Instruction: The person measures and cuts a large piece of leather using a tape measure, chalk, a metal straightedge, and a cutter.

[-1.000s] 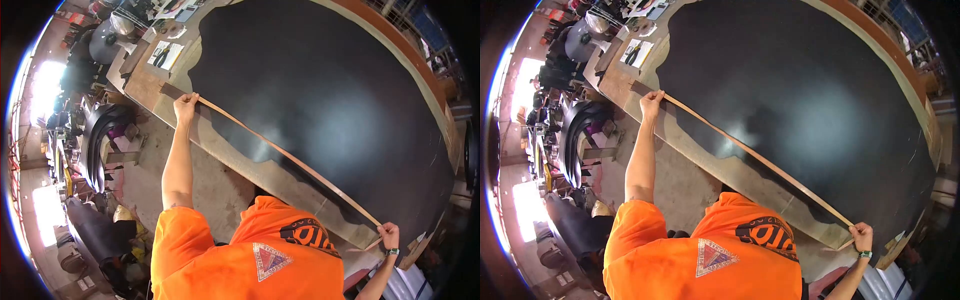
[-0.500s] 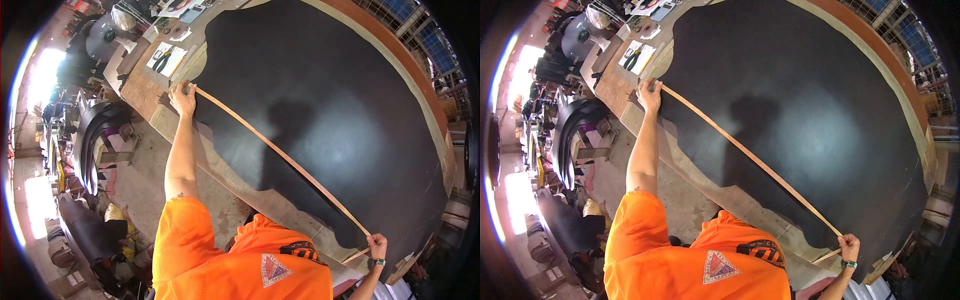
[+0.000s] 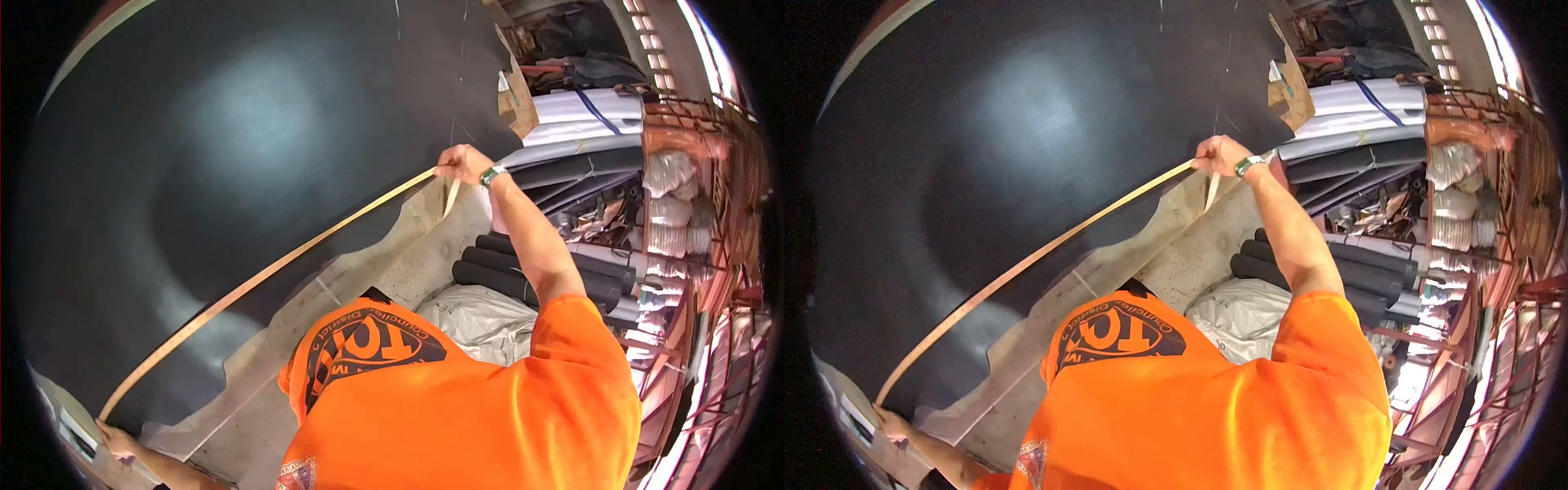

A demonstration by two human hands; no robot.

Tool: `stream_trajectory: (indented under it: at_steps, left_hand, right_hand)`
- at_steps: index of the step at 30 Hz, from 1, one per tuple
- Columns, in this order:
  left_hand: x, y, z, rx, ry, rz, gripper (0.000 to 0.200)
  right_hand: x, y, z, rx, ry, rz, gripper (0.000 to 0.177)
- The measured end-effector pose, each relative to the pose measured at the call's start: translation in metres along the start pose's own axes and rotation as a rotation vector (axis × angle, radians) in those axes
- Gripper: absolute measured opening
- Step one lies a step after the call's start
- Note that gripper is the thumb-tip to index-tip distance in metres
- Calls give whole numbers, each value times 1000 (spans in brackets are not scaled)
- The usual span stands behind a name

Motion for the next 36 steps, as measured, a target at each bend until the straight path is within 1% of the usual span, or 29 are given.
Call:
stream_trajectory:
  at_steps: [1, 2, 3, 4, 6, 7, 10, 11, 17, 21, 23, 26, 27, 29, 30, 31, 32, 33, 34, 35, 36]
  left_hand:
    - [5, -7, 6, -7, 141, -59, 55]
    - [7, -9, -1, -18, 93, -71, 55]
    - [-3, 0, -9, -24, 44, -97, 55]
    - [4, 2, -6, -42, 3, -107, 55]
    - [10, 1, -12, -40, 100, -55, 56]
    - [12, -1, -16, -38, 149, -35, 56]
    - [14, -4, -21, -89, 38, -67, 56]
    - [13, -2, -22, -94, 102, -76, 57]
    - [13, -7, -17, -82, 65, -75, 55]
    - [11, -7, -23, -63, 11, -67, 55]
    - [8, -6, -24, -41, 30, -31, 56]
    - [11, 2, -28, -10, -9, -17, 54]
    - [11, 7, -32, 0, -37, -21, 53]
    - [6, -4, -16, -151, 80, -78, 45]
    - [4, -6, -8, -140, 112, -53, 47]
    - [1, 2, -5, -100, 133, -42, 49]
    - [1, 7, -24, -54, 120, -43, 51]
    - [13, 10, -39, -17, 124, -37, 53]
    - [39, 24, -44, 7, 127, -26, 56]
    - [50, 26, -50, -163, 332, -147, 53]
    - [49, 24, -50, -151, 256, -123, 51]
  right_hand:
    - [17, 0, -2, 12, -57, 112, 23]
    - [35, 5, -5, 20, -117, 216, 22]
    - [56, -2, 1, 54, -179, 253, 23]
    - [72, -7, 0, 49, -141, 315, 24]
    - [96, -13, 0, 45, -80, 438, 26]
    - [100, -13, -3, 55, 6, 432, 28]
    - [117, -22, 4, 65, 36, 487, 30]
    - [121, -22, 5, 35, 19, 547, 32]
    - [115, -22, 1, 41, 62, 674, 37]
    - [122, -28, 6, 5, 80, 679, 38]
    - [118, -28, 2, -15, 77, 677, 40]
    - [127, -31, 6, -2, 57, 661, 43]
    - [138, -33, 10, -20, 134, 646, 44]
    - [157, -43, 19, -64, 278, 583, 47]
    - [147, -35, 10, -51, 281, 635, 43]
    - [138, -35, 2, -59, 297, 556, 45]
    - [139, -48, 8, -184, 319, 532, 47]
    - [151, -40, 10, -87, 158, 581, 47]
    - [173, -32, 14, 88, 121, 535, 46]
    - [165, -31, 7, 85, 307, 545, 50]
    - [154, -31, 3, 26, 263, 536, 44]
Point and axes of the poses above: each hand's wrist, its own y-axis away from the middle knuckle, its own z-axis out of the palm, x = y × z, the point moved 4 cm from there along -y, towards the middle knuckle, and after that the axes turned 7 degrees about y, right-handed, at the moved point
